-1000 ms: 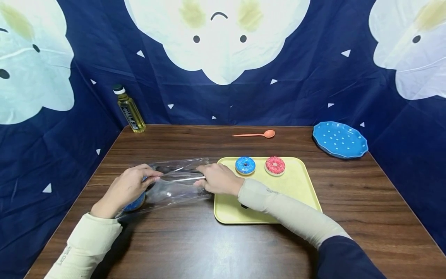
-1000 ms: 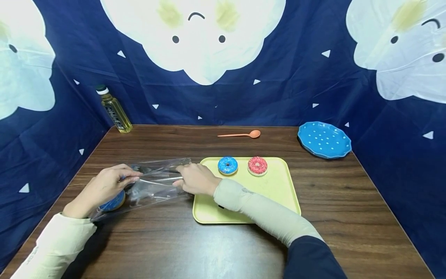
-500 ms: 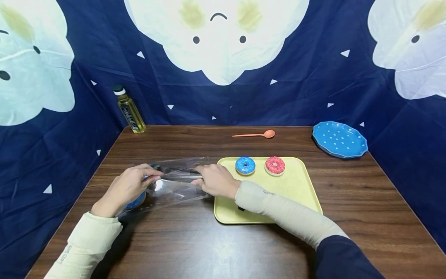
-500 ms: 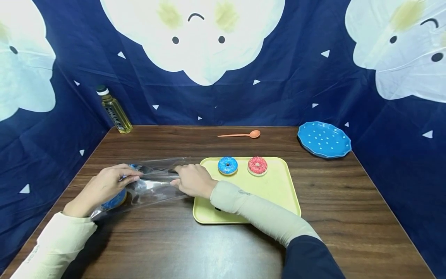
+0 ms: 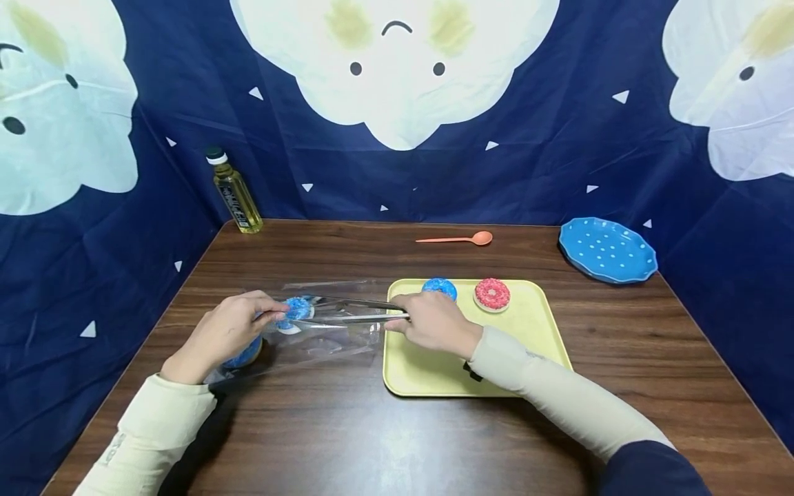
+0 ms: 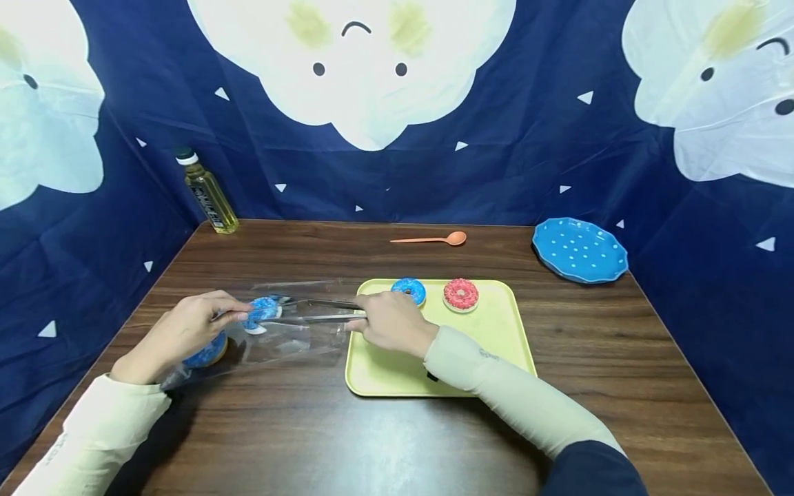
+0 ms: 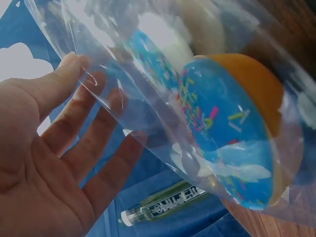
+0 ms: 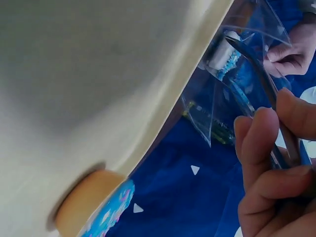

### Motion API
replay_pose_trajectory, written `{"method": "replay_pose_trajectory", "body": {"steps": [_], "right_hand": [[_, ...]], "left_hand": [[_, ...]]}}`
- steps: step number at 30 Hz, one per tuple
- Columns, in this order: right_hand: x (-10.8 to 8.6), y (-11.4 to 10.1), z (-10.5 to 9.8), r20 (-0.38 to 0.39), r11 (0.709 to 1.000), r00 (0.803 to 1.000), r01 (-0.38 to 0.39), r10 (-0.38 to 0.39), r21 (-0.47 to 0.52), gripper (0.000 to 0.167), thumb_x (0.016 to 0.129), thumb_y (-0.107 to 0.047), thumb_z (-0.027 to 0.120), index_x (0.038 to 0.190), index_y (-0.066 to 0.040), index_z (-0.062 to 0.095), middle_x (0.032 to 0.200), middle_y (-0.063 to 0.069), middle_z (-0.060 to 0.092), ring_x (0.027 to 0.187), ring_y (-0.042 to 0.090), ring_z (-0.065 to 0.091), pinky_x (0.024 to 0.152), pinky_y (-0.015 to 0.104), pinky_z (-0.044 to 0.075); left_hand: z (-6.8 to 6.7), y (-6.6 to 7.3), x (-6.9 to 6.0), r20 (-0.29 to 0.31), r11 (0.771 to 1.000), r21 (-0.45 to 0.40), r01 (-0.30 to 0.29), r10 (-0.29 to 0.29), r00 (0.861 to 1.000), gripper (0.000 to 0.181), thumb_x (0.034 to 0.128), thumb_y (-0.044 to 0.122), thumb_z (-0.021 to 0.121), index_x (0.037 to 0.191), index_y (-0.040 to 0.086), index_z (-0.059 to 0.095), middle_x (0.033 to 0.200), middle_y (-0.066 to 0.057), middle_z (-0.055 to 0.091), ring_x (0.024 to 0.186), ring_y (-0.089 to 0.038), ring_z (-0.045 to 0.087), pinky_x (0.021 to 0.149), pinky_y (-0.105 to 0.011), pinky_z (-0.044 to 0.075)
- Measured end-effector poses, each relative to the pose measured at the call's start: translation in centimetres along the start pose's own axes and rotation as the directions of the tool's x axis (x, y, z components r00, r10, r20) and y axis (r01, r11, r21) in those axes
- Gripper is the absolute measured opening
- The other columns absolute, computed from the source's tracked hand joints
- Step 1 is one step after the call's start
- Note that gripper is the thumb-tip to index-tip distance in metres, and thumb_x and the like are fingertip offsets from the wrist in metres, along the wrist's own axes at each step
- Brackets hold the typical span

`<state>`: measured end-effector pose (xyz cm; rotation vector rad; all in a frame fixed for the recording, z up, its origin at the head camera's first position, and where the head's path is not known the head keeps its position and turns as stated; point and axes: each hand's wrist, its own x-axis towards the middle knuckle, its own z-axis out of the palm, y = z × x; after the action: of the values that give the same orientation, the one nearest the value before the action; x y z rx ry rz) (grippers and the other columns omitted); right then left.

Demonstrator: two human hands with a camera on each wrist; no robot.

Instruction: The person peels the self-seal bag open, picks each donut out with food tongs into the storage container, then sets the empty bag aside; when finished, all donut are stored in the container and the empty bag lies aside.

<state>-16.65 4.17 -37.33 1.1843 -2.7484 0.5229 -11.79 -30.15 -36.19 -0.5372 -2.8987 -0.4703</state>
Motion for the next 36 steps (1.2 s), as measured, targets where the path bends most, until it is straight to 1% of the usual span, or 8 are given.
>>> {"method": "replay_pose_trajectory", "body": {"steps": [4, 8, 14, 17, 20, 27, 30, 36], "right_hand": [[-1.1, 0.3, -0.2, -0.001, 1.0, 1.0, 0.001, -0.001, -0.019, 0.032, 0.093, -0.038, 0.073, 0.107, -0.01, 0.072, 0.078, -0.004, 0.067, 0.058, 0.013, 0.056, 0.053, 0.036, 0.047], [-0.8, 0.2, 0.0, 0.019, 1.0, 1.0, -0.005, 0.005, -0.011, 0.035, 0.094, -0.039, 0.072, 0.109, -0.008, 0.07, 0.077, -0.004, 0.064, 0.059, 0.013, 0.056, 0.049, 0.034, 0.045], [1.1, -0.6, 0.6, 0.067, 0.999, 0.997, -0.046, 0.045, 0.018, 0.049, 0.096, -0.042, 0.069, 0.129, -0.006, 0.065, 0.107, 0.008, 0.073, 0.085, 0.023, 0.071, 0.061, 0.04, 0.055], [1.7, -0.7, 1.0, 0.088, 0.999, 0.995, -0.048, 0.047, 0.01, 0.052, 0.096, -0.044, 0.067, 0.131, -0.006, 0.064, 0.113, 0.009, 0.072, 0.092, 0.025, 0.071, 0.065, 0.041, 0.056], [1.9, -0.7, 1.2, 0.091, 0.999, 0.995, -0.035, 0.035, 0.002, 0.052, 0.097, -0.045, 0.066, 0.13, -0.005, 0.065, 0.11, 0.01, 0.073, 0.088, 0.025, 0.071, 0.062, 0.039, 0.056], [1.4, -0.2, 1.1, 0.059, 1.0, 0.998, -0.007, 0.006, 0.018, 0.052, 0.096, -0.041, 0.068, 0.132, -0.003, 0.064, 0.112, 0.012, 0.072, 0.091, 0.026, 0.071, 0.067, 0.04, 0.057], [0.9, 0.1, 1.0, 0.046, 1.0, 0.999, 0.005, -0.006, 0.02, 0.05, 0.096, -0.039, 0.069, 0.132, -0.004, 0.064, 0.11, 0.011, 0.073, 0.086, 0.024, 0.071, 0.066, 0.039, 0.056], [-0.7, 0.9, 0.3, -0.004, 1.0, 1.0, 0.017, -0.017, 0.023, 0.03, 0.095, -0.035, 0.072, 0.107, -0.008, 0.069, 0.081, 0.0, 0.067, 0.063, 0.015, 0.058, 0.054, 0.035, 0.048]], "left_hand": [[0.1, 0.1, 0.2, 0.016, 1.0, -0.012, 0.0, 0.0, 1.0, 0.018, 0.0968, 0.017, 0.069, 0.11, 0.008, 0.078, 0.1, -0.003, 0.072, 0.087, -0.022, 0.069, 0.071, -0.046, 0.056], [0.1, 0.2, 0.3, 0.03, 1.0, -0.019, -0.01, 0.011, 0.999, 0.018, 0.0971, 0.018, 0.069, 0.109, 0.008, 0.078, 0.098, -0.001, 0.072, 0.084, -0.019, 0.068, 0.07, -0.045, 0.056], [0.0, 0.2, 0.2, 0.027, 0.999, -0.033, -0.018, 0.019, 0.999, 0.017, 0.0965, 0.016, 0.07, 0.109, 0.01, 0.079, 0.098, -0.001, 0.072, 0.085, -0.019, 0.069, 0.071, -0.045, 0.056], [0.1, 0.2, 0.1, 0.021, 1.0, -0.026, -0.018, 0.019, 1.0, 0.017, 0.096, 0.016, 0.07, 0.109, 0.01, 0.079, 0.102, -0.004, 0.073, 0.088, -0.023, 0.07, 0.072, -0.047, 0.056], [0.1, 0.1, 0.1, 0.017, 1.0, -0.015, -0.016, 0.016, 1.0, 0.017, 0.0957, 0.015, 0.07, 0.109, 0.01, 0.079, 0.104, -0.007, 0.073, 0.09, -0.026, 0.071, 0.073, -0.049, 0.056], [0.0, 0.2, 0.2, 0.035, 1.0, -0.018, 0.01, -0.009, 0.999, 0.018, 0.0962, 0.016, 0.07, 0.111, 0.011, 0.078, 0.106, -0.006, 0.072, 0.09, -0.025, 0.07, 0.071, -0.048, 0.056], [0.1, 0.2, 0.2, 0.041, 1.0, -0.014, 0.013, -0.013, 0.999, 0.018, 0.0958, 0.016, 0.07, 0.111, 0.01, 0.078, 0.106, -0.006, 0.072, 0.091, -0.025, 0.07, 0.071, -0.049, 0.056], [0.2, 0.3, 0.3, 0.041, 1.0, -0.019, 0.017, -0.016, 0.999, 0.018, 0.0959, 0.017, 0.07, 0.111, 0.011, 0.078, 0.105, -0.005, 0.072, 0.092, -0.025, 0.069, 0.074, -0.049, 0.056]]}}
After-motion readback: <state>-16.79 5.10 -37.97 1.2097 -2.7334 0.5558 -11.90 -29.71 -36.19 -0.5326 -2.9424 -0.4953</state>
